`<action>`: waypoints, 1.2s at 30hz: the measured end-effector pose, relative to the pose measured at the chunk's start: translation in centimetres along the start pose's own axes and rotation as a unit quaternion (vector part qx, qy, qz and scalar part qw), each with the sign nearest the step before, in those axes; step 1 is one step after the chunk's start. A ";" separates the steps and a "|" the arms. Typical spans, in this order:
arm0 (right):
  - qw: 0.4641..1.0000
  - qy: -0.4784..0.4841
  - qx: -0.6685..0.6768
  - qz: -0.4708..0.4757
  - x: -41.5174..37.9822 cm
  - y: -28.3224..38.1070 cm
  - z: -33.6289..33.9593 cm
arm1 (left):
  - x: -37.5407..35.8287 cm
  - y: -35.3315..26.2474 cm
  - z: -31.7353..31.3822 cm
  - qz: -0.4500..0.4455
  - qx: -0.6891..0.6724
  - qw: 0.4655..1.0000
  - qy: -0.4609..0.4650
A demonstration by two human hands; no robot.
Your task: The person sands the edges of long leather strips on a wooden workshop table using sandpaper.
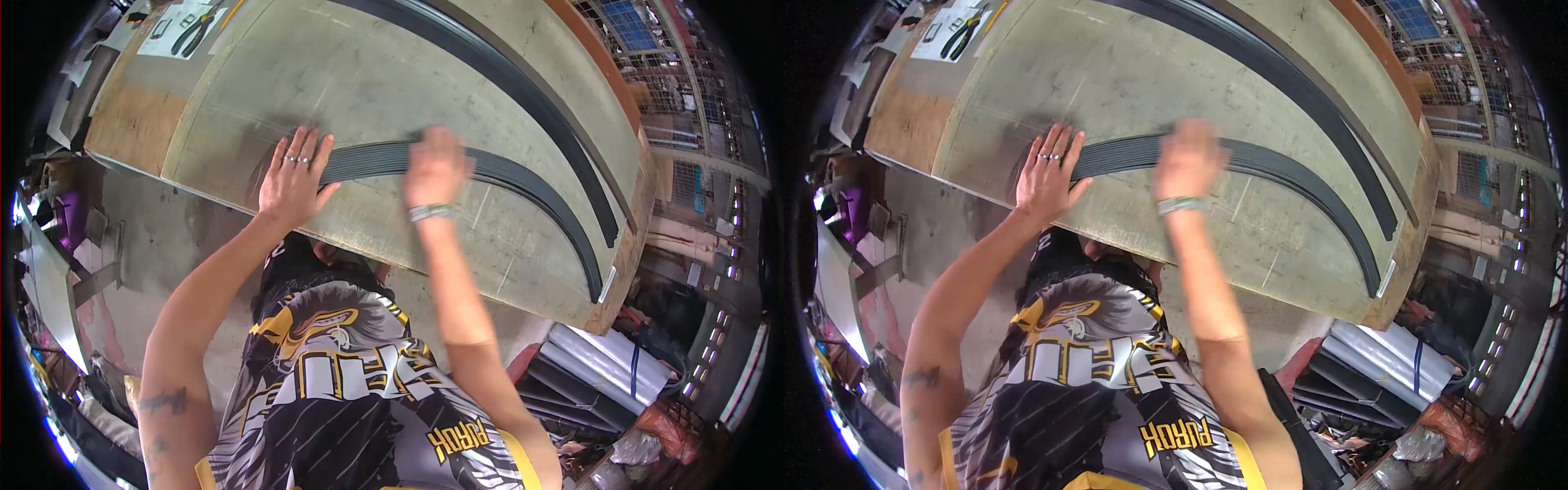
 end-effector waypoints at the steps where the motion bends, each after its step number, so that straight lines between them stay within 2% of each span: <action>1: 0.996 0.019 0.067 0.051 -2.4 4.0 -1.5 | -0.2 -0.1 -0.1 -0.003 0.000 1.000 0.002; 3: 0.966 0.097 0.190 0.147 -4.5 7.1 -0.1 | -0.3 0.0 -0.4 -0.010 -0.005 1.000 -0.023; 4: 0.962 0.104 0.150 0.202 -3.1 4.5 0.8 | -0.4 0.1 -0.4 -0.013 -0.009 0.999 -0.034; 6: 0.993 0.044 0.049 0.101 -0.1 -3.9 1.6 | 0.1 0.1 -0.1 -0.008 -0.014 1.000 -0.018; 7: 0.997 -0.005 0.042 0.071 0.8 -10.3 0.1 | -0.1 0.0 0.2 0.002 -0.016 1.000 -0.007; 9: 0.996 -0.014 0.027 -0.080 2.5 -20.8 -0.2 | -0.1 0.1 0.3 0.009 -0.031 0.999 -0.022; 11: 0.980 -0.102 -0.114 -0.127 2.1 -23.3 -2.8 | -0.3 0.2 0.0 -0.002 -0.042 0.998 -0.048; 12: 0.971 0.016 -0.045 -0.232 2.9 -18.2 -1.5 | -0.3 0.1 0.2 0.001 -0.046 0.998 -0.042; 13: 0.984 0.091 0.027 -0.153 2.4 -12.0 -0.8 | 0.0 0.0 0.4 0.007 -0.041 0.999 -0.032; 14: 0.998 0.029 -0.017 -0.058 -0.1 -5.9 -1.5 | 0.1 -0.1 0.6 0.011 -0.037 0.999 -0.022; 15: 1.000 -0.009 0.000 0.030 -1.9 0.5 -0.6 | 0.1 -0.2 0.6 0.014 -0.034 0.999 -0.010; 16: 0.993 0.049 0.093 0.061 -3.8 4.9 0.6 | 0.1 -0.2 0.4 0.007 -0.022 1.000 -0.019; 19: 0.960 0.160 0.153 0.173 -6.7 4.5 1.5 | -0.1 -0.1 0.4 -0.005 -0.030 0.999 -0.043; 21: 0.993 0.051 0.067 0.084 -4.0 -4.8 2.0 | 0.0 0.1 0.2 -0.005 -0.025 0.999 -0.037; 22: 0.999 0.048 0.002 -0.021 -2.6 -10.2 2.2 | -0.1 0.1 0.0 -0.006 -0.019 0.999 -0.036; 23: 0.994 0.040 -0.002 -0.106 -1.7 -16.5 1.7 | -0.1 0.1 -0.2 -0.011 -0.012 0.999 -0.037; 24: 0.989 0.017 -0.012 -0.144 -0.9 -22.0 1.5 | -0.1 0.1 -0.3 -0.007 -0.004 0.999 -0.034; 25: 0.980 -0.078 -0.149 -0.103 -1.6 -26.4 -0.7 | 0.1 0.2 0.1 -0.001 -0.001 0.999 -0.032; 27: 0.956 0.003 -0.088 -0.279 0.8 -22.0 0.3 | 0.2 -0.3 0.4 0.006 -0.005 1.000 -0.022; 28: 0.974 0.029 -0.002 -0.224 -0.7 -20.2 -1.6 | 0.3 -0.3 0.3 0.012 -0.016 1.000 -0.019; 29: 0.985 0.001 -0.015 -0.170 -1.8 -12.6 -1.5 | 0.5 -0.3 0.2 0.009 -0.017 1.000 -0.024; 30: 0.995 -0.069 0.006 -0.070 -3.9 -5.9 -1.4 | 0.3 -0.4 0.3 0.007 -0.016 1.000 -0.026; 31: 0.998 -0.018 0.059 -0.015 -5.2 -0.2 0.2 | 0.1 -0.4 0.3 0.005 -0.012 1.000 -0.023; 33: 0.974 0.133 0.173 0.057 -8.4 5.7 2.4 | -0.2 -0.5 0.3 -0.001 -0.005 1.000 -0.007; 34: 0.981 0.111 0.140 0.072 -8.3 4.1 2.1 | -0.3 -0.4 0.3 -0.008 -0.003 1.000 -0.003; 36: 0.988 0.069 0.074 0.114 -6.3 -4.2 1.4 | 0.1 -0.2 0.4 -0.014 -0.003 1.000 -0.006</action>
Point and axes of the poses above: each hand's wrist, its own x-axis towards the middle knuckle, its own z-axis out of the back of the hand, y = z × x, the point moved 1 cm from there along x, towards the middle knuckle, and after that the axes turned 11 degrees about -y, right-handed, at the moved point
